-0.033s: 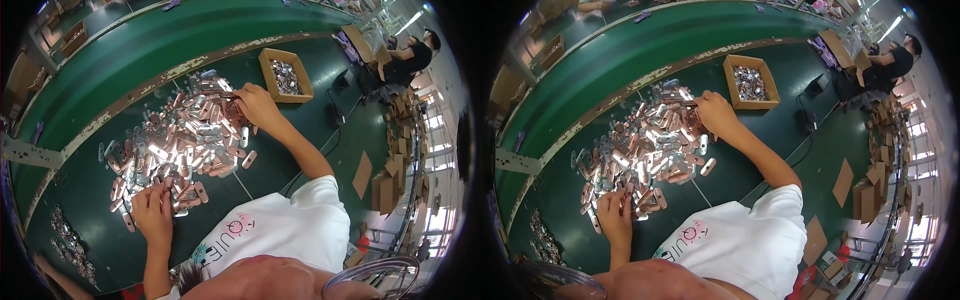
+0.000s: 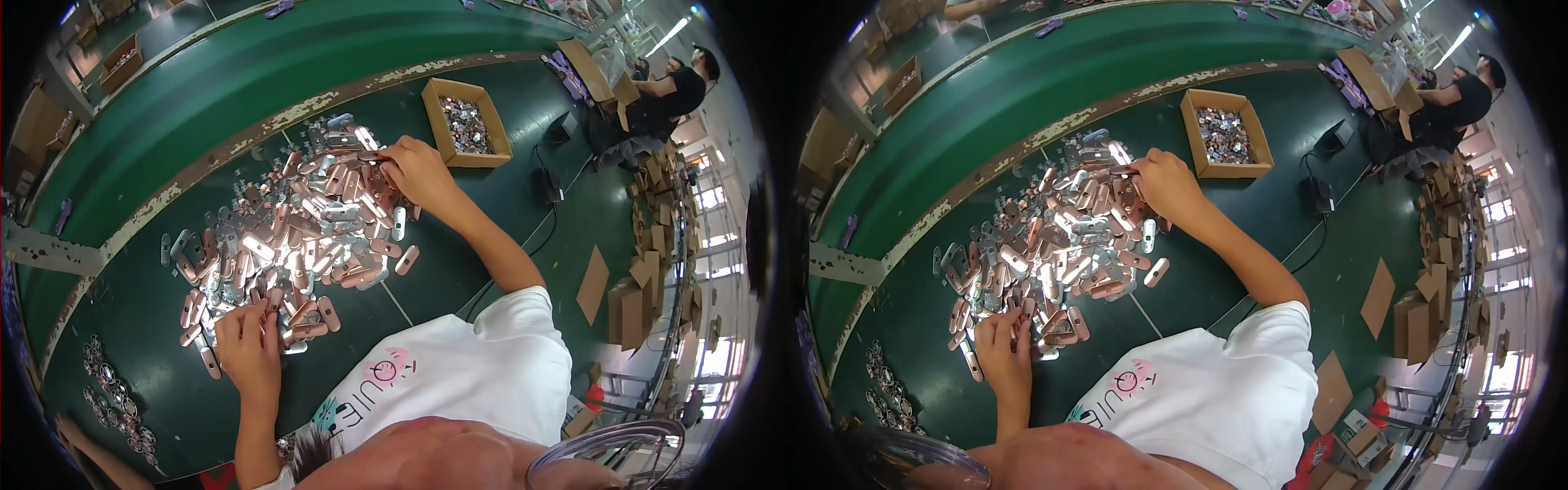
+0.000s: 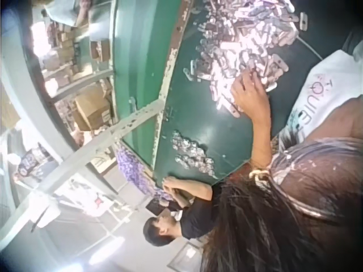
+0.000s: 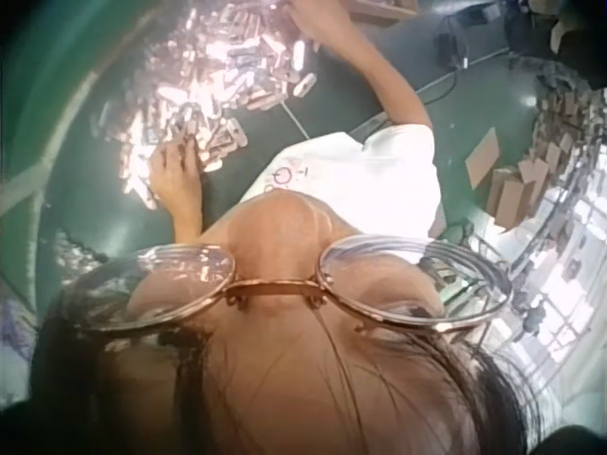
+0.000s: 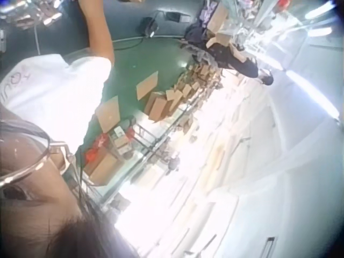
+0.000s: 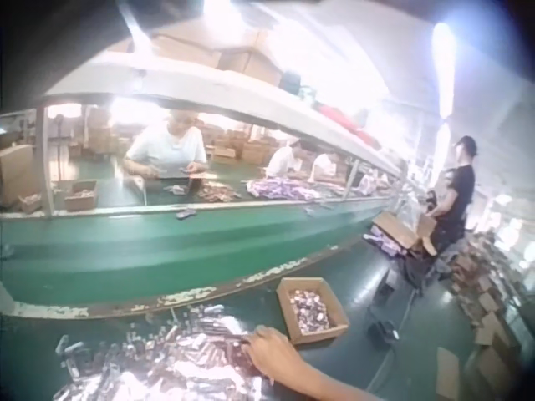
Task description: Assembling small metal components by hand and using a small manual press tool at a factory workbench.
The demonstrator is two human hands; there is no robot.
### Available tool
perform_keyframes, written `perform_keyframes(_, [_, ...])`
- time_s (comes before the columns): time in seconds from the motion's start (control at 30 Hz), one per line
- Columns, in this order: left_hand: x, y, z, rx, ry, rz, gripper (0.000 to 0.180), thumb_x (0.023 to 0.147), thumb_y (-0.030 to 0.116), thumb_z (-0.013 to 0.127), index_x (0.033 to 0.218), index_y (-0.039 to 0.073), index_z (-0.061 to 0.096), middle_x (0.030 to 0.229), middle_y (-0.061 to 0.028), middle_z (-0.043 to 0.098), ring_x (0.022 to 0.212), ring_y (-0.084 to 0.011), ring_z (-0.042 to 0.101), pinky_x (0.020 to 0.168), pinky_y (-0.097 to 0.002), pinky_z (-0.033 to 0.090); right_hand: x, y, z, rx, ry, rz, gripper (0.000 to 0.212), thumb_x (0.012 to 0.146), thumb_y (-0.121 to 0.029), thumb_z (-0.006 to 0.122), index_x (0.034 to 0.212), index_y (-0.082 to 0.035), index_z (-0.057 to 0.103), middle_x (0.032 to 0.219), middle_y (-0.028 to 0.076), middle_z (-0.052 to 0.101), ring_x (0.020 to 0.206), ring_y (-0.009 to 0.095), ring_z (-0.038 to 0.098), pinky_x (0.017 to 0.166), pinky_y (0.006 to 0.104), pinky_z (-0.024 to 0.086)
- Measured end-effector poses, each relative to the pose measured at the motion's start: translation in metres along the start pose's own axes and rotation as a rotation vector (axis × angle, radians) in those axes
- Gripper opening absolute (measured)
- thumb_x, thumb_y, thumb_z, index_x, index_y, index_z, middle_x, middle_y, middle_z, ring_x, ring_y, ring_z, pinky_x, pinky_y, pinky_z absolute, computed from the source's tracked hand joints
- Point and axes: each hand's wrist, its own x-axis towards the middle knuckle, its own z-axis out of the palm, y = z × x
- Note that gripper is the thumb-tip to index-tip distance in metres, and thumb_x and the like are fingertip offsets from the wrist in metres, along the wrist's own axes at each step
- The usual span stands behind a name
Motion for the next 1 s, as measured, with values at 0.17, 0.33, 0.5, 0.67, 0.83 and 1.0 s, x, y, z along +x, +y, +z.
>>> perform_keyframes(0.17, [0.003,0.004,0.001,-0.019,0.046,-0.026,0.014,0.075,0.003,0.070,0.087,0.003,0.062,0.094,-0.0083,0.058,0.087,-0.0261,0.054,0.072,-0.0364,0.045,-0.004,0.005,-0.002,0.149,0.039,0.073,0.019,0.082,-0.009,0.060,0.100,-0.004,0.063,0.084,0.013,0.059,0.080,0.033,0.059,0.069,0.0421,0.047])
perform_keyframes(0.33, [0.002,0.002,0.001,0.035,0.033,0.036,0.015,0.075,0.004,0.071,0.085,0.003,0.060,0.095,-0.0087,0.058,0.087,-0.0271,0.054,0.073,-0.0367,0.044,-0.005,0.018,0.008,-0.016,0.119,0.122,0.021,0.083,-0.010,0.058,0.102,-0.002,0.063,0.089,0.013,0.057,0.084,0.032,0.058,0.070,0.0421,0.048])
perform_keyframes(0.5, [0.002,0.004,-0.001,0.027,-0.002,0.010,0.020,0.074,0.007,0.073,0.088,0.003,0.059,0.096,-0.0097,0.058,0.090,-0.0288,0.053,0.077,-0.0384,0.044,-0.005,0.005,0.007,-0.151,-0.005,0.155,0.021,0.083,-0.012,0.058,0.100,-0.001,0.063,0.096,0.010,0.053,0.092,0.028,0.055,0.076,0.0406,0.049])
perform_keyframes(0.67, [0.000,0.001,-0.006,0.050,0.008,0.010,0.022,0.075,0.009,0.072,0.092,0.003,0.058,0.094,-0.0107,0.057,0.090,-0.0310,0.051,0.078,-0.0404,0.041,-0.002,-0.001,0.015,0.024,0.006,0.083,0.013,0.083,-0.011,0.058,0.093,-0.005,0.064,0.091,0.010,0.055,0.089,0.029,0.056,0.078,0.0394,0.048])
perform_keyframes(0.83, [0.009,0.001,0.001,0.052,0.053,0.012,0.009,0.079,0.004,0.065,0.087,0.002,0.061,0.090,-0.0102,0.059,0.085,-0.0281,0.053,0.073,-0.0371,0.043,-0.004,0.012,0.013,0.104,0.141,0.069,0.006,0.081,-0.007,0.062,0.085,-0.003,0.061,0.080,0.012,0.056,0.077,0.030,0.060,0.069,0.0384,0.048])
perform_keyframes(1.0, [0.006,0.001,-0.004,-0.334,-0.049,-0.268,0.005,0.082,0.000,0.063,0.086,0.000,0.060,0.081,-0.0067,0.062,0.070,-0.0159,0.057,0.064,-0.0261,0.045,0.001,0.014,0.008,0.374,0.126,0.236,0.006,0.080,-0.006,0.062,0.083,-0.003,0.058,0.079,0.013,0.059,0.074,0.030,0.061,0.066,0.0376,0.048])
